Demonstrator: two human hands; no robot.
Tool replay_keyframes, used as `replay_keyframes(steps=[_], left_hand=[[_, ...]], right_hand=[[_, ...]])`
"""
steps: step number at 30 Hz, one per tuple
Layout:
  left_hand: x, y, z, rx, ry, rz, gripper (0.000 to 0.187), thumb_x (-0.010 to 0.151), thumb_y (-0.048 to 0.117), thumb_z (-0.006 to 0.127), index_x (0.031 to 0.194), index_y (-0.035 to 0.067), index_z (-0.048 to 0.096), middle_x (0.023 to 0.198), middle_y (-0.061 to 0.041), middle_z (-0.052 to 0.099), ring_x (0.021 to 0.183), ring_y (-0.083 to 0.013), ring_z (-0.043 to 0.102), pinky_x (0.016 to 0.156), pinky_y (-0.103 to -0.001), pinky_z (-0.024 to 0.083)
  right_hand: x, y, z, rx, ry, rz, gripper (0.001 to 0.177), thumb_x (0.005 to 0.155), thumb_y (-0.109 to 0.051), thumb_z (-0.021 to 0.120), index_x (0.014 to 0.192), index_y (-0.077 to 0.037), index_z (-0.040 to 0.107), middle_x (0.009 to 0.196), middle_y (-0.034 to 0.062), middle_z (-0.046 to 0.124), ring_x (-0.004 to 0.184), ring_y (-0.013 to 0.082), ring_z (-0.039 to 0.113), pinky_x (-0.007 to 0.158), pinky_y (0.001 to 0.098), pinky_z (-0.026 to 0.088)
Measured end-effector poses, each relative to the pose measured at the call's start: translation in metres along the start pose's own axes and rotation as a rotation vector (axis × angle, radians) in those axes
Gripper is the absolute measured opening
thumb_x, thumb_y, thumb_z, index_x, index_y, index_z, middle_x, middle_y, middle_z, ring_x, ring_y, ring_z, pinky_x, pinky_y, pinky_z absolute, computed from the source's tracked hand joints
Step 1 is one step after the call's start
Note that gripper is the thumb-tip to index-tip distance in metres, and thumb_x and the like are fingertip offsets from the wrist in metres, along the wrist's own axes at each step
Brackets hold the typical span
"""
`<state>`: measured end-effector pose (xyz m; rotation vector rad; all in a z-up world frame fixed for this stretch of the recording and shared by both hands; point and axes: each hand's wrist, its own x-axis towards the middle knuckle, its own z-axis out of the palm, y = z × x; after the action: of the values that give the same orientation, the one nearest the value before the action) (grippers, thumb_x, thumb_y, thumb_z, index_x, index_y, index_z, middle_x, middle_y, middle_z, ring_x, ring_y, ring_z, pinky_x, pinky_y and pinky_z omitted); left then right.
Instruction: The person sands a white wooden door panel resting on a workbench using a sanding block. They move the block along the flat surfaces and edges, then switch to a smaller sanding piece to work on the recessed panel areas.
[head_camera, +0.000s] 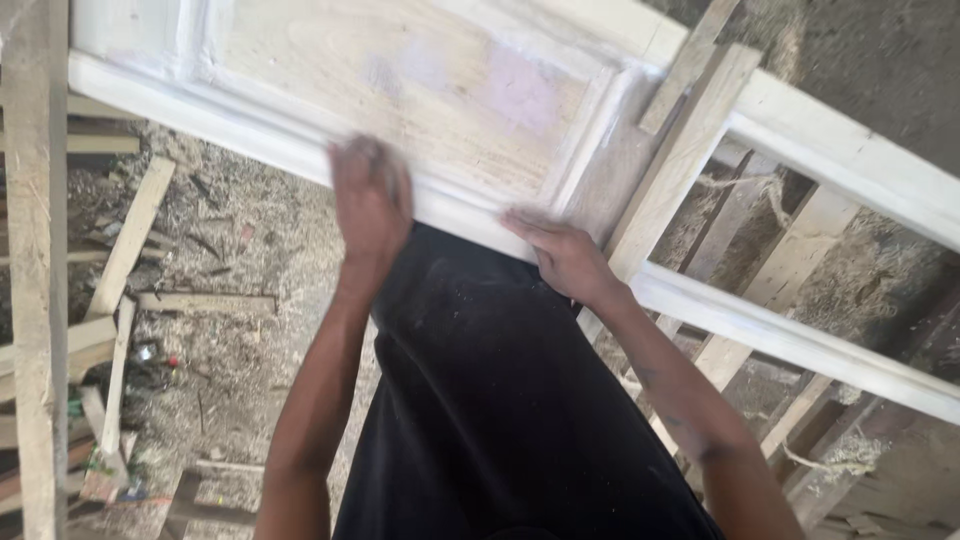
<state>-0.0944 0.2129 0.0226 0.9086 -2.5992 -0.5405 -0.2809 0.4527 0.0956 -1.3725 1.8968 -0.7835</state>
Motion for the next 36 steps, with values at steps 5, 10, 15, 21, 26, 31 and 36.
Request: replay_keyframes(steps=[5, 10, 15, 21, 26, 31, 36], left_hand=[[-0.009, 0.062, -0.001, -0.099, -0.222, 0.259, 0.029, 0.103, 0.024, 0.060, 0.123, 0.004, 0.068, 0.120, -0.020, 0.064, 0.122, -0.0365, 0.059, 0.120, -0.053, 0.036], [-0.004, 0.118, 0.006, -0.233, -0.443, 0.432, 0.033, 0.097, 0.024, 0.064, 0.122, 0.005, 0.072, 0.110, -0.016, 0.063, 0.114, -0.0325, 0.056, 0.107, -0.050, 0.039], [0.001, 0.118, -0.005, -0.326, -0.394, 0.504, 0.030, 0.098, 0.024, 0.065, 0.119, 0.007, 0.075, 0.110, -0.014, 0.063, 0.112, -0.0300, 0.057, 0.103, -0.045, 0.042], [0.020, 0.086, -0.006, -0.258, -0.397, 0.451, 0.015, 0.092, 0.019, 0.070, 0.094, 0.005, 0.076, 0.102, -0.012, 0.066, 0.104, -0.0301, 0.061, 0.096, -0.045, 0.046], [0.065, 0.057, -0.013, -0.285, -0.361, 0.344, 0.013, 0.100, 0.016, 0.075, 0.097, 0.004, 0.074, 0.101, -0.011, 0.066, 0.100, -0.0290, 0.063, 0.090, -0.044, 0.051], [0.117, 0.075, -0.001, -0.378, -0.256, 0.609, 0.020, 0.093, 0.013, 0.074, 0.111, 0.003, 0.073, 0.111, -0.014, 0.065, 0.106, -0.0326, 0.062, 0.093, -0.045, 0.050], [0.174, 0.076, 0.012, -0.436, -0.280, 0.660, 0.027, 0.094, 0.015, 0.074, 0.119, 0.004, 0.072, 0.115, -0.014, 0.064, 0.109, -0.0332, 0.062, 0.095, -0.044, 0.050]], right_hand=[[-0.011, 0.016, -0.021, 0.204, 0.188, 0.304, 0.033, 0.105, -0.006, 0.058, 0.135, -0.012, 0.068, 0.133, 0.0116, 0.071, 0.117, 0.0211, 0.072, 0.102, 0.0332, 0.057], [0.000, 0.027, -0.027, 0.177, 0.622, 0.298, 0.029, 0.105, -0.004, 0.062, 0.134, -0.004, 0.068, 0.121, 0.0156, 0.075, 0.106, 0.0178, 0.074, 0.090, 0.0291, 0.060], [0.005, 0.037, -0.040, 0.278, 0.897, 0.272, 0.030, 0.107, -0.002, 0.061, 0.137, 0.000, 0.064, 0.121, 0.0147, 0.074, 0.108, 0.0171, 0.073, 0.094, 0.0283, 0.059], [0.008, 0.027, -0.038, 0.202, 0.951, 0.399, 0.023, 0.101, -0.004, 0.068, 0.124, -0.003, 0.071, 0.104, 0.0109, 0.076, 0.085, 0.0159, 0.073, 0.070, 0.0281, 0.058], [0.013, 0.012, -0.017, -0.327, 1.030, 0.420, 0.014, 0.099, -0.006, 0.070, 0.113, -0.004, 0.072, 0.096, 0.0143, 0.069, 0.081, 0.0271, 0.071, 0.068, 0.0371, 0.057], [0.044, -0.005, 0.018, -0.320, 1.070, 0.590, 0.015, 0.098, -0.009, 0.072, 0.112, -0.004, 0.074, 0.097, 0.0135, 0.065, 0.082, 0.0304, 0.067, 0.070, 0.0416, 0.056], [0.067, -0.016, 0.038, -0.394, 1.172, 0.710, 0.029, 0.095, -0.010, 0.071, 0.122, 0.000, 0.072, 0.101, 0.0171, 0.061, 0.090, 0.0317, 0.065, 0.073, 0.0424, 0.055]])
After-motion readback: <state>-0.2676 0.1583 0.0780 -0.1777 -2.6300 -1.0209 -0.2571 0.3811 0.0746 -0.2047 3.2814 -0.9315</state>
